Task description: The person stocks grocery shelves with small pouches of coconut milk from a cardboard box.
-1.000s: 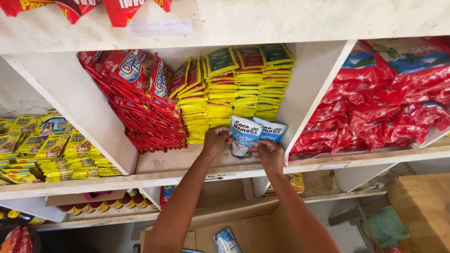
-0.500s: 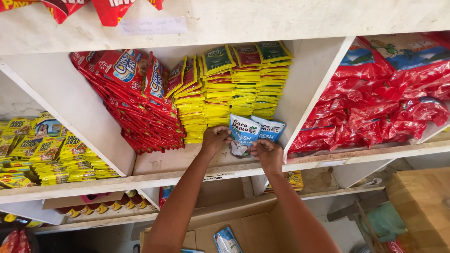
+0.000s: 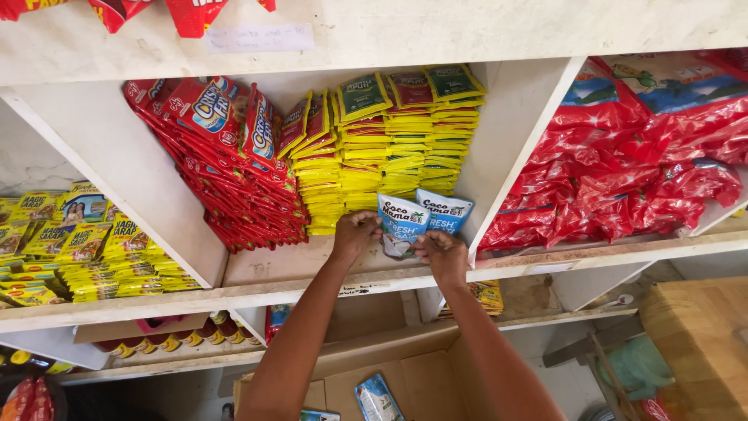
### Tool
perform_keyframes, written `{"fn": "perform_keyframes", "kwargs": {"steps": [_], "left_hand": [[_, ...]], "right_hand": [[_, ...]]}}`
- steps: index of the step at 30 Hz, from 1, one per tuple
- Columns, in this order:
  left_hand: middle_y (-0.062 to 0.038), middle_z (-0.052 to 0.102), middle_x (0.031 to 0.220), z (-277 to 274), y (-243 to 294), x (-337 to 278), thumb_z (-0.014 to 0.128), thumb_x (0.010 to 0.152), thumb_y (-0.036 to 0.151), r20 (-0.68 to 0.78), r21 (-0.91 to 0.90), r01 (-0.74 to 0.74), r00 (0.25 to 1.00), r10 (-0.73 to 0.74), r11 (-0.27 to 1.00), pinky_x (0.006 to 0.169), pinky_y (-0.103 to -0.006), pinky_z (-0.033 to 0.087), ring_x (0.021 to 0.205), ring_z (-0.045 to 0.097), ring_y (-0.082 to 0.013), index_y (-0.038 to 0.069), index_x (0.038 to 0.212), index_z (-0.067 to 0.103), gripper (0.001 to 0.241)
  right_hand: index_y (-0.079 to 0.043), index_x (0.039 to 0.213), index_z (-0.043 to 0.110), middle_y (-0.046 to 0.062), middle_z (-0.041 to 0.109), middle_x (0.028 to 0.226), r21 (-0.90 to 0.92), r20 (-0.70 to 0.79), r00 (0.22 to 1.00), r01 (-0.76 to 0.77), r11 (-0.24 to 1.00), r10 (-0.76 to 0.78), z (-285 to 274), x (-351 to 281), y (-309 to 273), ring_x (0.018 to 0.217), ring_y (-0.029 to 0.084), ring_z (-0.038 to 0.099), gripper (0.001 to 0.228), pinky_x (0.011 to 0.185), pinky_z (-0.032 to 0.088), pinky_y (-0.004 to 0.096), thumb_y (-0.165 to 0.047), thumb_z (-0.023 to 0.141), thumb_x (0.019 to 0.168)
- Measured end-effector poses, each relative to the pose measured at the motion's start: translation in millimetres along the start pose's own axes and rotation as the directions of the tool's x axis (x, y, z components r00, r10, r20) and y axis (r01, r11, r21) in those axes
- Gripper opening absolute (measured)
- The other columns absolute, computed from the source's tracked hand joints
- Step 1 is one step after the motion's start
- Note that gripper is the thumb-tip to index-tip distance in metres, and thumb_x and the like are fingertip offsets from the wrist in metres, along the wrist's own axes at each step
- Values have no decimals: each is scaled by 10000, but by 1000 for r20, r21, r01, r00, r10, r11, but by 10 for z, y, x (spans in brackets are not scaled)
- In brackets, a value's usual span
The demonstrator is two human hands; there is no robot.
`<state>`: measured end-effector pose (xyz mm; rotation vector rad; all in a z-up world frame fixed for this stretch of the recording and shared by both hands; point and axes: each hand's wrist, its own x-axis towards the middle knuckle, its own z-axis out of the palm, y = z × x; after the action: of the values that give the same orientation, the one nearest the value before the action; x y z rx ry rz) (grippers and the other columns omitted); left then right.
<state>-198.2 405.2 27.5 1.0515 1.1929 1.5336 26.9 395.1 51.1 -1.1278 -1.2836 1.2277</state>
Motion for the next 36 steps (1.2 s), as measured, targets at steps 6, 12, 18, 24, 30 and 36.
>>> {"fn": "perform_keyframes", "kwargs": {"steps": [6,12,18,24,30,36], "left_hand": [[-97,756,859,16,22,-55,744,934,107,-74,79,-45,996,51,996,664,-254,611,698,702,-120,-77,1033,745,209],[-97,755,854,-16,66,-68,748,927,103,-100,49,-21,995,26,999,665,-244,607,699,700,-117,-70,1040,743,207],[-81,744,888,-78,-96,14,741,924,91,-87,-45,-59,995,55,997,669,-239,600,710,693,-109,-66,1049,732,200],[-70,740,867,-71,-78,-52,751,938,92,-111,10,-74,991,74,997,666,-238,593,711,686,-109,-85,1050,740,210],[-77,719,830,-34,-19,-209,757,923,84,-144,63,-84,985,93,994,636,-244,596,693,691,-113,-72,1079,731,222],[-69,692,886,-103,166,-817,743,919,74,-231,96,-105,965,125,990,612,-258,569,682,660,-118,-44,1160,707,271]], "right_hand": [[25,1035,745,94,777,838,34,23,1000,-10,999,9,22,68,43,672,122,714,184,582,575,244,-130,731,938],[33,1025,754,86,773,826,62,40,999,15,998,-18,74,107,51,668,111,708,184,583,563,240,-131,737,943],[30,1005,752,85,771,811,76,52,999,-3,997,-1,91,195,167,654,114,706,167,578,565,240,-123,737,941],[32,986,747,88,770,808,49,62,998,9,999,-12,87,189,160,656,112,707,148,583,572,244,-109,736,943],[28,1067,723,91,776,862,41,62,996,58,997,-61,33,46,72,668,108,700,173,584,570,244,-98,716,948],[-22,1185,677,80,752,866,79,56,994,88,993,-93,-189,-649,12,675,108,689,226,587,546,237,-147,633,1002]]}}
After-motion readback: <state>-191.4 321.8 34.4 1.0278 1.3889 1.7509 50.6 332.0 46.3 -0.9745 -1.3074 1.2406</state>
